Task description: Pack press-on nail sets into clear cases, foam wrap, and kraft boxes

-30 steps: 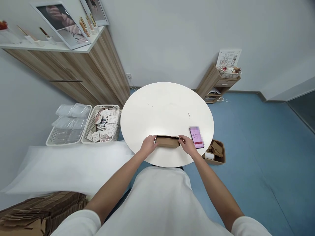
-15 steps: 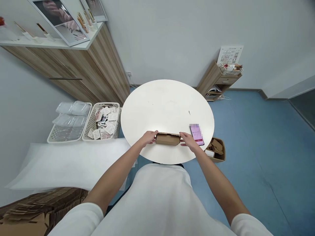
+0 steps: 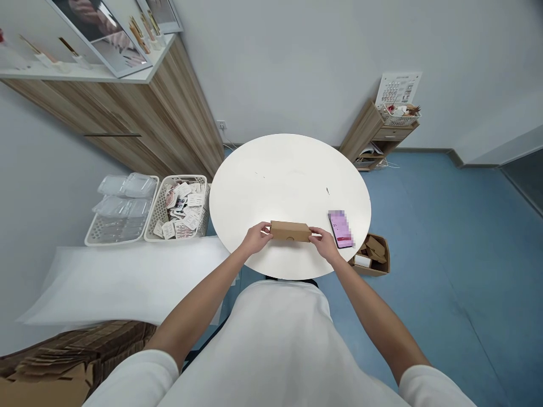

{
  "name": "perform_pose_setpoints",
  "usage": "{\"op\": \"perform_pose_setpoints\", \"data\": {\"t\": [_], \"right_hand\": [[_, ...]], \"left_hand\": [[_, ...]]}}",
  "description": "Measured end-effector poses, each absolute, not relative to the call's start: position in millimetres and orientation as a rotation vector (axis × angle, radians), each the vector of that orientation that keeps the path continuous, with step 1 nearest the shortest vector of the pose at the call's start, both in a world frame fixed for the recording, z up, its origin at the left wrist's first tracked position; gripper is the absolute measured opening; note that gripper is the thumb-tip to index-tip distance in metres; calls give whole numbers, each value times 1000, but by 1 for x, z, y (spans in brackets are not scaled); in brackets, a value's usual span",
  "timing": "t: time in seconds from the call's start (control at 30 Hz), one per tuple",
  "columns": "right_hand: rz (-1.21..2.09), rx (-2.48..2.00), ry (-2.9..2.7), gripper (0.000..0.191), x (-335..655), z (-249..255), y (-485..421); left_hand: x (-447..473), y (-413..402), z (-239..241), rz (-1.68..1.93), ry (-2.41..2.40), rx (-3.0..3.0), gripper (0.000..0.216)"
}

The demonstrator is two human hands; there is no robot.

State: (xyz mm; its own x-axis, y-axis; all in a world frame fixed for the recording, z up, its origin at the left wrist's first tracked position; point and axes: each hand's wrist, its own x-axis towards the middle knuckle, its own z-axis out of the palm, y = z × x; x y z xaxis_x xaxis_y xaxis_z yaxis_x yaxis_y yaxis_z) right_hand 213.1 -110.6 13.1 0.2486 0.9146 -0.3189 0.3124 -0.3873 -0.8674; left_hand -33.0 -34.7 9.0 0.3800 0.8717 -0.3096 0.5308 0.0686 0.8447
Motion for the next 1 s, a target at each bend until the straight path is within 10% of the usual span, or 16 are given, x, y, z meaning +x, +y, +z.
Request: {"op": "perform_pose_setpoints", "data": {"t": [0.53, 0.73, 1.0], "right_hand": [[901, -1852, -1224, 24, 194, -44, -149], [948, -2052, -1085, 50, 215, -35, -142], [1252, -2095, -1039, 38, 216, -28, -112]], "left_hand": [[-39, -78, -35, 460, 1224, 1766, 20], [-36, -63, -22, 293, 1446, 1594, 44], [-22, -42, -33, 216, 1473, 1434, 48]]}}
